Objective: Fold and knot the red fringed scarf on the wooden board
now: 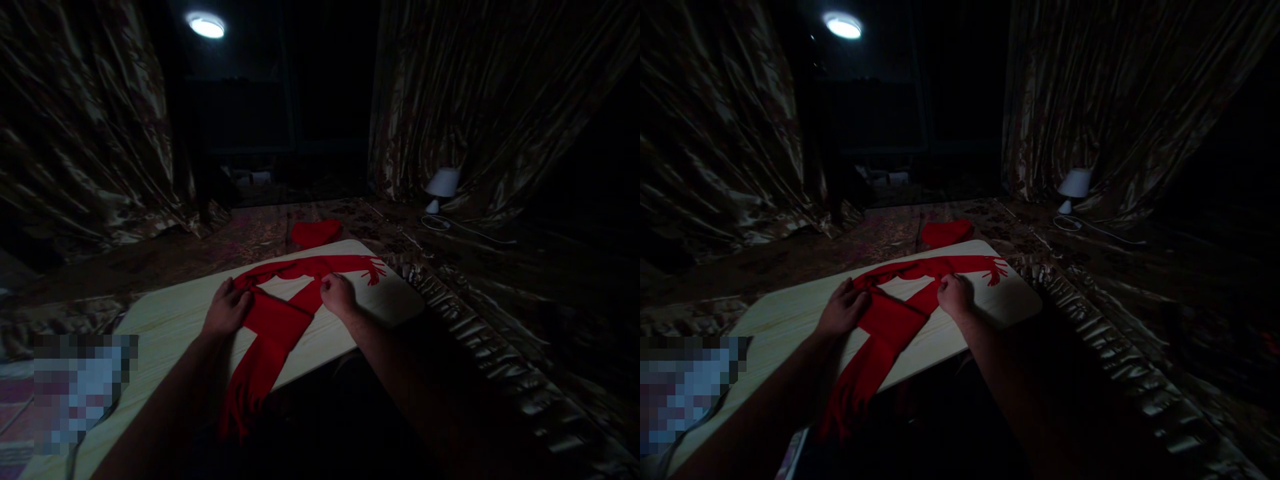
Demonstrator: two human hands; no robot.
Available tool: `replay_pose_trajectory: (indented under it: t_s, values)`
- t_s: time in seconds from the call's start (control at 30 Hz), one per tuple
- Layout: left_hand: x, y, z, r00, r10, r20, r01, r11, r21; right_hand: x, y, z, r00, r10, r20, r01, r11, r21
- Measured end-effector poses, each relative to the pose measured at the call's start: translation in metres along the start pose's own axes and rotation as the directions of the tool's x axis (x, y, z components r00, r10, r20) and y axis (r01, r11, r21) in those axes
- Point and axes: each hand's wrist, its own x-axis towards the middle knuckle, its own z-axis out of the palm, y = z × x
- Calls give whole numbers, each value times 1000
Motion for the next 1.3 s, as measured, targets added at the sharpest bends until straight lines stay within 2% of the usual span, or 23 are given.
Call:
replay_pose_trajectory:
  t_s: [0.07,0.13,0.27,0.37,0.57,0.67,0.77,0.9,1.1,1.2,1.3]
  values:
    - [2,0,3,996,-34,77,34,999,-6,3,-4,-3,1000,7,24,-6,999,-44]
    - [1,0,4,994,-40,101,40,999,-1,10,-10,-6,1000,-17,17,19,996,-93]
    - [-1,4,1,997,-19,73,17,999,34,36,-30,-7,979,-204,1,201,966,-161]
    - [-1,6,0,997,17,80,-20,999,38,60,-44,0,950,-300,87,311,932,-185]
    - [-1,4,2,997,-10,74,7,999,44,100,-65,10,894,-248,373,351,906,-237]
    - [-1,4,3,997,-19,79,15,998,54,113,-68,11,889,-179,422,311,912,-267]
    - [-1,4,3,996,-35,80,30,998,63,121,-63,13,865,-197,462,342,904,-255]
    - [0,2,6,995,-32,89,27,998,64,128,-55,12,838,-240,490,401,880,-255]
    - [0,1,9,997,22,70,-28,996,81,141,-59,10,926,-210,313,282,938,-203]
    - [-4,7,3,994,65,84,-72,995,76,142,-61,15,925,-218,312,275,949,-154]
    - [-8,14,-3,987,79,143,-91,993,81,136,-60,21,905,-227,360,303,938,-171]
